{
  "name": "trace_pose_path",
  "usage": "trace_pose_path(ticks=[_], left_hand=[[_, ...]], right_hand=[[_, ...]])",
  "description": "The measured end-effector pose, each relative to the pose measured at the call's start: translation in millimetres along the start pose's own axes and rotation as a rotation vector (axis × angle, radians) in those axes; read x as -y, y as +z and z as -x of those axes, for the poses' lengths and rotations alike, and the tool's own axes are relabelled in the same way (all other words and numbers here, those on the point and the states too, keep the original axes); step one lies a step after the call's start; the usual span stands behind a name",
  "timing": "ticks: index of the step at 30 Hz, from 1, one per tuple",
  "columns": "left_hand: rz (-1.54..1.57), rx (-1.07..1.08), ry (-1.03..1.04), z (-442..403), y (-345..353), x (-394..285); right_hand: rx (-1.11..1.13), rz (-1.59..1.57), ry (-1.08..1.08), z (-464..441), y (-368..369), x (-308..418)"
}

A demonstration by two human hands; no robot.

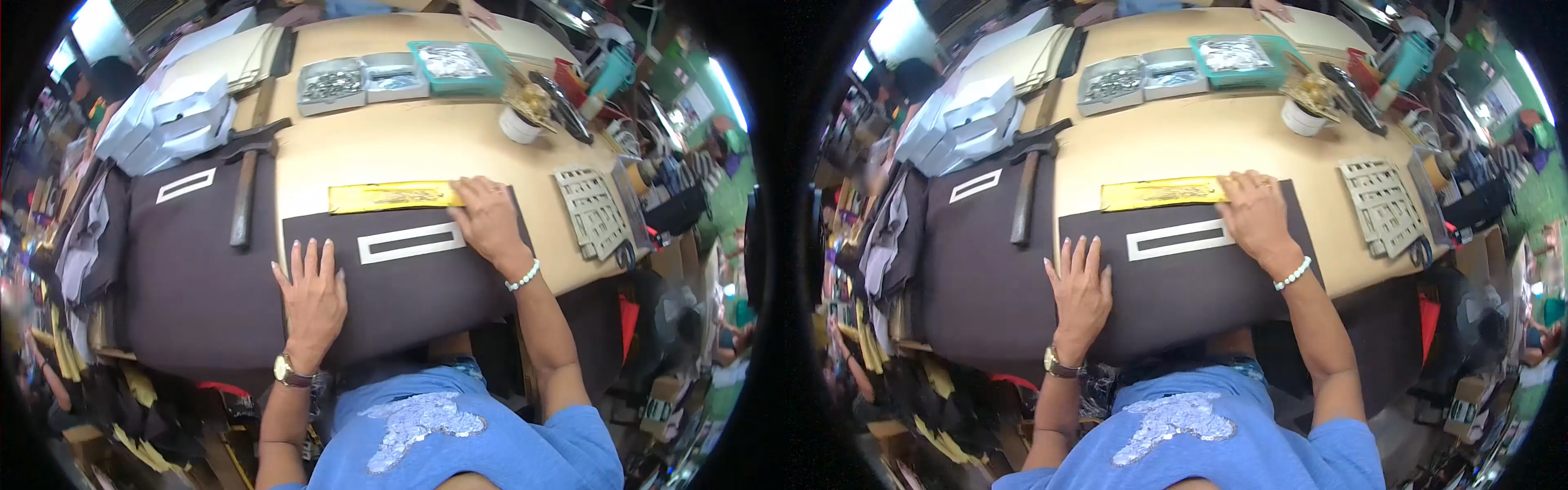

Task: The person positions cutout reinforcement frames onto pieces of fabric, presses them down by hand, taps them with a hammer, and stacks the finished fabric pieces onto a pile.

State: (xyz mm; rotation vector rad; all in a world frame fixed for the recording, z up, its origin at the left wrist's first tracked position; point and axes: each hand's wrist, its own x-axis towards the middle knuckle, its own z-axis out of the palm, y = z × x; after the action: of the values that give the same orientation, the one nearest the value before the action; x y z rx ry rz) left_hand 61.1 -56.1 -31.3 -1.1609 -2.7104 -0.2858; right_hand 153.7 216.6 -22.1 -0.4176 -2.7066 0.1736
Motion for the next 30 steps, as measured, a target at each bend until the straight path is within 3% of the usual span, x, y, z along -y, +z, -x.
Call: trace_pose_path(ticks=[2,6,9,10,14,16,18,21,22,25,27,28,30], left_hand=[[0.019,-0.012,-0.136,3,-4,-7],[0.018,0.042,-0.319,14,8,-10],[0.040,-0.028,-0.305,18,19,-8],[0.072,-0.040,-0.301,19,19,-8],[0.139,-0.063,-0.260,19,23,-5],[0.218,-0.095,-0.234,20,22,-5],[0.362,-0.133,-0.207,21,18,-4],[0.690,-0.306,-0.281,38,-6,-8],[0.829,-0.363,-0.316,45,-17,-10],[0.688,-0.602,-0.539,82,-66,14],[0.503,-0.857,-0.693,104,-105,42],[0.387,-0.961,-0.674,113,-125,59],[-0.021,-1.014,-0.654,131,-163,97]], right_hand=[[0.149,-0.103,-0.130,-15,24,11],[0.074,0.184,-0.070,-76,68,-18],[0.093,0.234,0.042,-88,55,-39],[0.075,0.184,0.030,-78,50,-49],[0.105,0.126,0.487,10,-10,-42],[0.017,0.242,0.528,81,7,-73],[-0.265,-0.096,0.484,116,9,-68],[-0.070,-0.369,0.631,113,-16,-27],[-0.129,-0.527,0.589,103,-21,-13],[-0.316,-0.959,0.408,56,-20,37],[-0.187,-1.179,0.293,21,-23,81],[-0.121,-1.282,0.235,7,-25,104],[0.068,-1.475,0.122,-16,-21,148]])
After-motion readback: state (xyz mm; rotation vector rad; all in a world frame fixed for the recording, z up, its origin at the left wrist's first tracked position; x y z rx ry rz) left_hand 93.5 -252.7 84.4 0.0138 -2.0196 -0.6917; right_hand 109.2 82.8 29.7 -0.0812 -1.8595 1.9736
